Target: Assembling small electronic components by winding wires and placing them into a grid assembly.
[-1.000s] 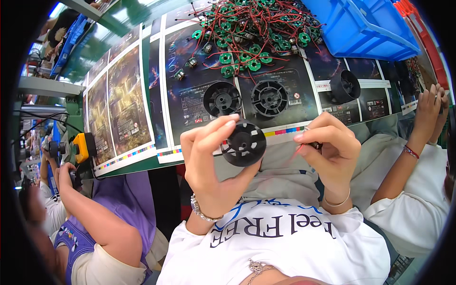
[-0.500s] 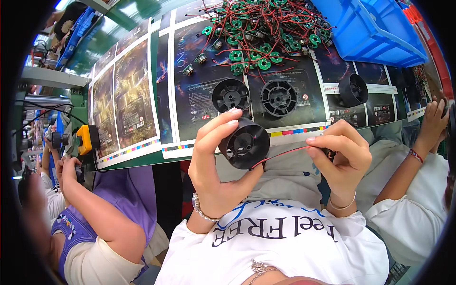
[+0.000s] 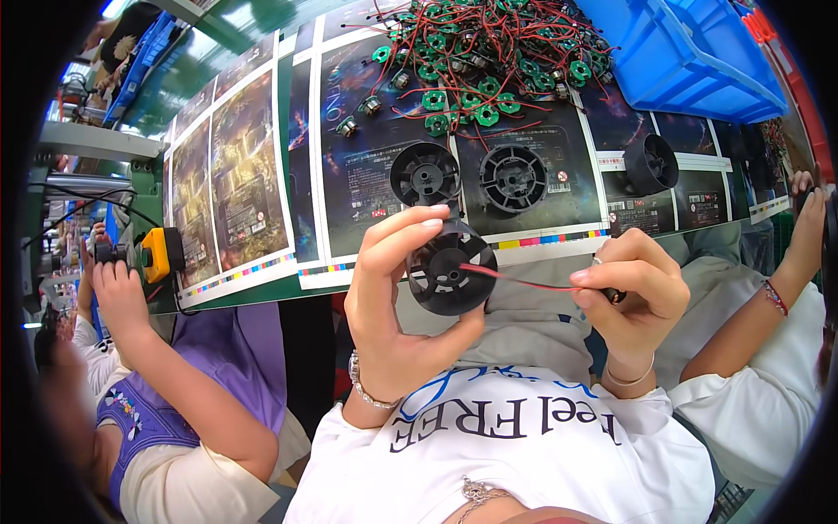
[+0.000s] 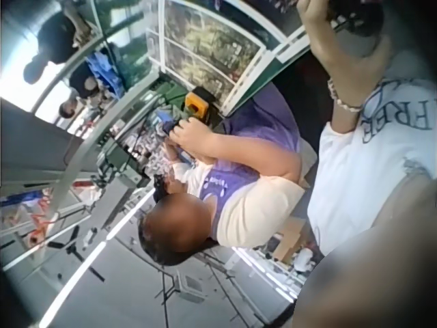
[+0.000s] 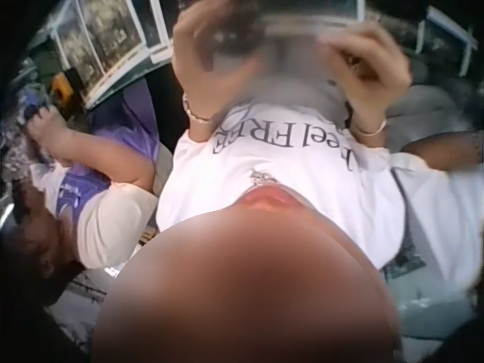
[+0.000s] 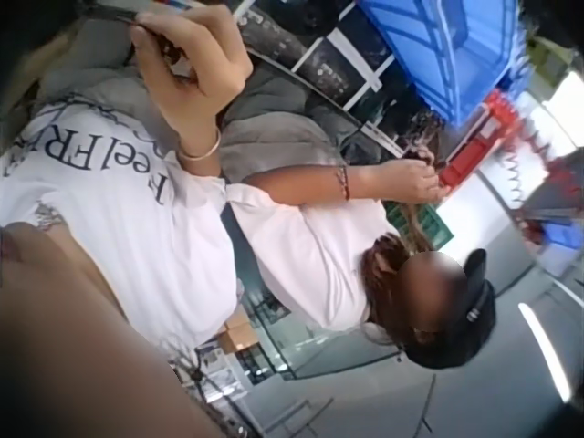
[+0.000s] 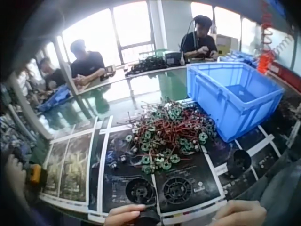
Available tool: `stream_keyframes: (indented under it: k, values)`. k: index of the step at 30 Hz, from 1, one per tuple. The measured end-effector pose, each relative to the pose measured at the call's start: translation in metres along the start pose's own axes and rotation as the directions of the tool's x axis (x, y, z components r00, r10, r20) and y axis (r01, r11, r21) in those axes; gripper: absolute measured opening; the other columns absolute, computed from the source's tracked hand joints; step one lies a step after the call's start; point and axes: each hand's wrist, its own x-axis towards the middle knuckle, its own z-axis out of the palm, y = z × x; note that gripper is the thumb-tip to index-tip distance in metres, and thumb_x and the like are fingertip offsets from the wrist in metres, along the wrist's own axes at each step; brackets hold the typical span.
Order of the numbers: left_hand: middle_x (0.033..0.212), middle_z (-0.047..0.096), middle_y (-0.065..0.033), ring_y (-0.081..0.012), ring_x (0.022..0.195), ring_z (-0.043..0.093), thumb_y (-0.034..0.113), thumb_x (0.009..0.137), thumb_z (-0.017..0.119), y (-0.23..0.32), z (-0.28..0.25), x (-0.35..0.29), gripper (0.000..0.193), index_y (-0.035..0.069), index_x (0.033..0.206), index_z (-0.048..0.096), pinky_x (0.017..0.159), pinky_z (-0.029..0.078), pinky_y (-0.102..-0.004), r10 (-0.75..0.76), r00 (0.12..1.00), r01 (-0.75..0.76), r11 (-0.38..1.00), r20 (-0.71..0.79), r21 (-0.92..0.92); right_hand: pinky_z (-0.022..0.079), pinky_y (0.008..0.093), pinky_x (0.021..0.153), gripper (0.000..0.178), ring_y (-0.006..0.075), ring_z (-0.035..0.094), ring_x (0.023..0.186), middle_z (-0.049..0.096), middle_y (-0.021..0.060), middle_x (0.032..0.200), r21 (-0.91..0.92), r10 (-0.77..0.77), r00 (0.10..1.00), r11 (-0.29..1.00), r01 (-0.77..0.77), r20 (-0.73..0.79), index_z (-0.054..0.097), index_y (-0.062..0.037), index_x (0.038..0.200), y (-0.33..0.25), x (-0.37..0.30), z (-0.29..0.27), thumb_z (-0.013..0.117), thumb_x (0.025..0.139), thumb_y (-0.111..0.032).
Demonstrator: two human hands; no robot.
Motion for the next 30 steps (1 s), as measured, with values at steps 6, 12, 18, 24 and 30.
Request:
stream_keyframes:
  k: [6, 12, 18, 24, 30]
  values:
    - [0.125, 0.053, -0.0182, -0.0268, 0.103, 0.06, -0.007, 0.054, 0.069, -0.004, -0.002, -0.003, 0.076, 0.005, 0.125, 0.045, 0.089, 0.05, -0.0338, -0.014, 1.0, 0.014, 1.0, -0.008, 0.02, 0.032, 0.0186, 0.049, 0.026, 0.0085, 0.043, 0.057, 0.059, 0.0028, 0.073, -0.089, 0.011, 1.0, 0.996, -0.011, 0.008, 0.074, -0.0037, 0.087, 0.001, 0.0, 0.0, 0.076, 0.064, 0.007]
    - [0.126, 0.054, -0.0181, -0.0259, 0.101, 0.061, -0.007, 0.054, 0.07, -0.004, -0.003, 0.0, 0.075, 0.005, 0.124, 0.047, 0.089, 0.049, -0.0337, 0.018, 0.998, -0.016, 1.0, -0.052, 0.025, 0.032, 0.0193, 0.048, 0.027, 0.009, 0.043, 0.056, 0.059, 0.0026, 0.073, -0.128, 0.011, 1.0, 0.992, -0.007, 0.03, 0.074, -0.0034, 0.088, -0.001, 0.0, -0.001, 0.075, 0.064, 0.007]
    - [0.121, 0.06, -0.0139, -0.0196, 0.09, 0.062, -0.007, 0.057, 0.073, 0.0, -0.005, 0.004, 0.063, 0.006, 0.117, 0.06, 0.07, 0.051, -0.0252, 0.074, 0.992, -0.052, 0.975, -0.098, 0.214, 0.032, 0.0205, 0.047, 0.025, 0.0103, 0.042, 0.054, 0.058, 0.0028, 0.073, -0.188, -0.038, 0.996, 0.981, 0.053, 0.08, 0.073, -0.0024, 0.088, 0.0, 0.004, 0.003, 0.075, 0.064, 0.007]
    - [0.121, 0.062, -0.0113, -0.0146, 0.085, 0.061, -0.006, 0.057, 0.074, 0.001, -0.015, 0.004, 0.058, 0.007, 0.113, 0.066, 0.06, 0.047, -0.0201, 0.047, 0.992, -0.012, 0.956, -0.113, 0.292, 0.03, 0.021, 0.047, 0.025, 0.0106, 0.04, 0.054, 0.058, 0.0029, 0.074, -0.29, -0.082, 0.986, 0.949, 0.122, 0.145, 0.073, -0.0026, 0.087, 0.006, 0.007, 0.007, 0.074, 0.064, 0.007]
    - [0.122, 0.063, -0.0089, -0.0108, 0.081, 0.06, -0.006, 0.057, 0.074, -0.001, -0.02, 0.0, 0.06, 0.008, 0.114, 0.065, 0.055, 0.045, -0.0179, 0.034, 0.996, -0.008, 0.952, -0.078, 0.306, 0.032, 0.0217, 0.046, 0.02, 0.0121, 0.04, 0.051, 0.057, 0.0036, 0.072, -0.337, -0.181, 0.964, 0.911, 0.239, 0.196, 0.071, -0.0008, 0.085, 0.007, 0.012, 0.016, 0.073, 0.066, 0.005]
